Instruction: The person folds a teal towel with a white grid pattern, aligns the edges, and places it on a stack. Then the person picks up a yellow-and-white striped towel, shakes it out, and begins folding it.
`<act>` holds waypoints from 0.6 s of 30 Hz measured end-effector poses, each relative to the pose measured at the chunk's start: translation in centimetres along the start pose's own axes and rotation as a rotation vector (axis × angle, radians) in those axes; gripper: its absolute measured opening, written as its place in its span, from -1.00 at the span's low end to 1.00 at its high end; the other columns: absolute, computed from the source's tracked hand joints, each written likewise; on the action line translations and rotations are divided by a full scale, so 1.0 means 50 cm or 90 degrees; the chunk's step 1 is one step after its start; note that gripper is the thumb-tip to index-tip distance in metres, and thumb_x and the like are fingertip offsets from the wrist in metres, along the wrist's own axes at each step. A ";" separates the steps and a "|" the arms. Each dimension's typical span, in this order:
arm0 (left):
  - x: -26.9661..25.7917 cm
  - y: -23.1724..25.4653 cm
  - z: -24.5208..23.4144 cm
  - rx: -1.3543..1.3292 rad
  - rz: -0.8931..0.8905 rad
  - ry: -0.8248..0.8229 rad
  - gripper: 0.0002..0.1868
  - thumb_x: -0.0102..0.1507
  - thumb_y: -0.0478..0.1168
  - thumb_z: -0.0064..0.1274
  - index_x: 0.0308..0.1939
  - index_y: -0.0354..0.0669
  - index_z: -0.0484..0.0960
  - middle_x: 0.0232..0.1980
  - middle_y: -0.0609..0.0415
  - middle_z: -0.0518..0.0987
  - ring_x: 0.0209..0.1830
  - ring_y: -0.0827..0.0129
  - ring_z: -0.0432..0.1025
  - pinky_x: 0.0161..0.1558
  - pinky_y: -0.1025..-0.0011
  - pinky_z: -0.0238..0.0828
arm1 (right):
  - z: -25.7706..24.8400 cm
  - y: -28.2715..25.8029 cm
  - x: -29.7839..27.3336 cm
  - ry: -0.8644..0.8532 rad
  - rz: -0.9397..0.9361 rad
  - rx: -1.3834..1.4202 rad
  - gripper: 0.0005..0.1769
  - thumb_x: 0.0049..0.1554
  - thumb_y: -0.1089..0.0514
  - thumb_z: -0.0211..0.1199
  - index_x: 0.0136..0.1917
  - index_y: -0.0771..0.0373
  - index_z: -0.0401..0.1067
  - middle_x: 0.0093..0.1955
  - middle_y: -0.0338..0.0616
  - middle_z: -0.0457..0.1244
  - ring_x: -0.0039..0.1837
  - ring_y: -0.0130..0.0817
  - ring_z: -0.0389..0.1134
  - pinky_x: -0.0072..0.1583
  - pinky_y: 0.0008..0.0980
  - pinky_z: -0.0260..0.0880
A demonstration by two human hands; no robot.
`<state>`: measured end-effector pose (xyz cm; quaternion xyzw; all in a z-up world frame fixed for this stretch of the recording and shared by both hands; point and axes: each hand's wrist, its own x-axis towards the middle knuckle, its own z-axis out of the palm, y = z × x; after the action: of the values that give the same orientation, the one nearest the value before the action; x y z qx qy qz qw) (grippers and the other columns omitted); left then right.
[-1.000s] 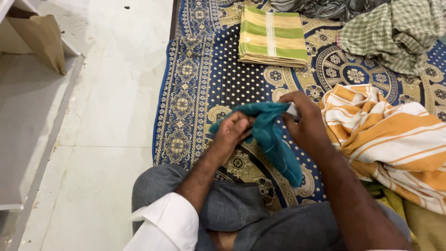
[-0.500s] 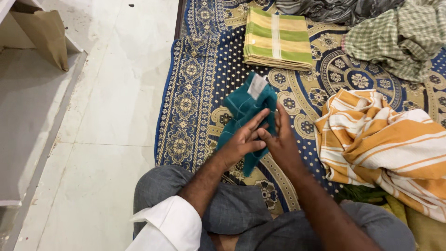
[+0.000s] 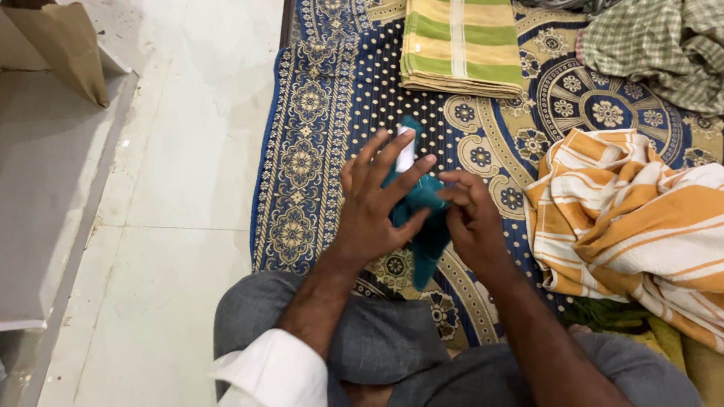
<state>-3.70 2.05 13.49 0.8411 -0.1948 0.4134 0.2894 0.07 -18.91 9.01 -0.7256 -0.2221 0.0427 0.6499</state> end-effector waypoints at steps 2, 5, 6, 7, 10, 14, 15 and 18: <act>0.009 -0.012 -0.005 -0.037 0.064 -0.007 -0.55 0.09 0.00 0.34 0.00 0.02 0.61 0.19 -0.08 0.58 0.17 -0.25 0.44 0.28 -0.01 0.03 | -0.006 -0.024 0.004 -0.053 -0.072 -0.051 -0.47 0.24 0.56 -0.03 0.42 0.25 0.17 0.14 -0.09 0.30 0.10 -0.54 0.33 0.07 -0.62 0.27; -0.006 -0.020 0.008 -0.257 -0.163 -0.174 -0.81 0.26 -0.11 0.34 -0.18 -0.08 0.69 -0.32 0.12 0.64 -0.30 0.34 0.55 0.31 0.12 0.35 | 0.001 -0.053 0.018 -0.065 -0.185 -0.033 -0.48 0.31 0.50 0.05 0.45 0.19 0.07 0.20 -0.14 0.28 0.22 -0.49 0.37 0.22 -0.56 0.40; -0.013 -0.023 0.015 -0.293 -0.240 -0.172 -0.80 0.27 -0.11 0.31 -0.20 -0.11 0.68 -0.33 0.13 0.64 -0.33 0.38 0.55 0.11 0.19 0.38 | 0.006 -0.061 0.020 -0.049 -0.156 -0.097 -0.48 0.23 0.44 0.17 0.40 0.21 0.13 0.12 -0.15 0.30 0.13 -0.50 0.38 0.12 -0.56 0.41; -0.018 -0.026 0.023 -0.330 -0.314 -0.171 -0.79 0.27 -0.10 0.29 -0.22 -0.14 0.67 -0.35 0.14 0.64 -0.37 0.41 0.54 -0.09 0.27 0.42 | 0.010 -0.068 0.023 -0.031 -0.128 -0.160 -0.46 0.16 0.37 0.28 0.35 0.23 0.18 0.04 -0.16 0.31 0.04 -0.50 0.39 0.02 -0.55 0.42; -0.028 -0.044 0.038 -0.398 -0.377 -0.142 -0.78 0.31 -0.10 0.24 -0.26 -0.18 0.67 -0.37 0.13 0.64 -0.40 0.48 0.50 -0.33 0.41 0.43 | 0.025 -0.073 0.025 -0.046 -0.043 -0.300 -0.66 0.11 0.21 0.40 0.13 0.26 0.40 -0.17 -0.17 0.34 -0.16 -0.48 0.40 -0.15 -0.45 0.40; -0.036 -0.098 0.021 -0.318 -0.509 -0.050 -0.80 0.26 -0.10 0.26 -0.27 -0.16 0.71 -0.40 0.16 0.63 -0.44 0.53 0.48 -0.38 0.50 0.44 | 0.017 -0.035 0.019 -0.177 0.205 -0.211 -0.80 0.26 0.10 0.24 -0.10 0.27 0.53 -0.34 -0.18 0.36 -0.26 -0.42 0.41 -0.19 -0.36 0.44; -0.036 -0.119 0.010 -0.311 -0.528 -0.010 -0.79 0.27 -0.10 0.25 -0.30 -0.17 0.71 -0.43 0.17 0.61 -0.47 0.55 0.44 -0.41 0.51 0.39 | 0.006 -0.019 0.018 -0.215 0.208 -0.238 -0.81 0.26 0.11 0.23 -0.07 0.27 0.53 -0.33 -0.16 0.36 -0.25 -0.40 0.39 -0.17 -0.35 0.44; -0.042 -0.158 -0.017 -0.332 -0.510 0.096 -0.72 0.35 -0.13 0.25 -0.37 -0.23 0.64 -0.44 0.21 0.52 -0.45 0.59 0.32 -0.39 0.53 0.25 | -0.051 0.022 0.033 -0.282 0.198 -0.317 -0.84 0.21 0.16 0.22 0.00 0.26 0.54 -0.26 -0.12 0.36 -0.20 -0.39 0.39 -0.11 -0.33 0.45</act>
<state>-0.94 8.76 9.66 0.7173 0.0687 0.2668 0.6400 2.72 -20.70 8.73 -0.8596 -0.2481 0.2422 0.3754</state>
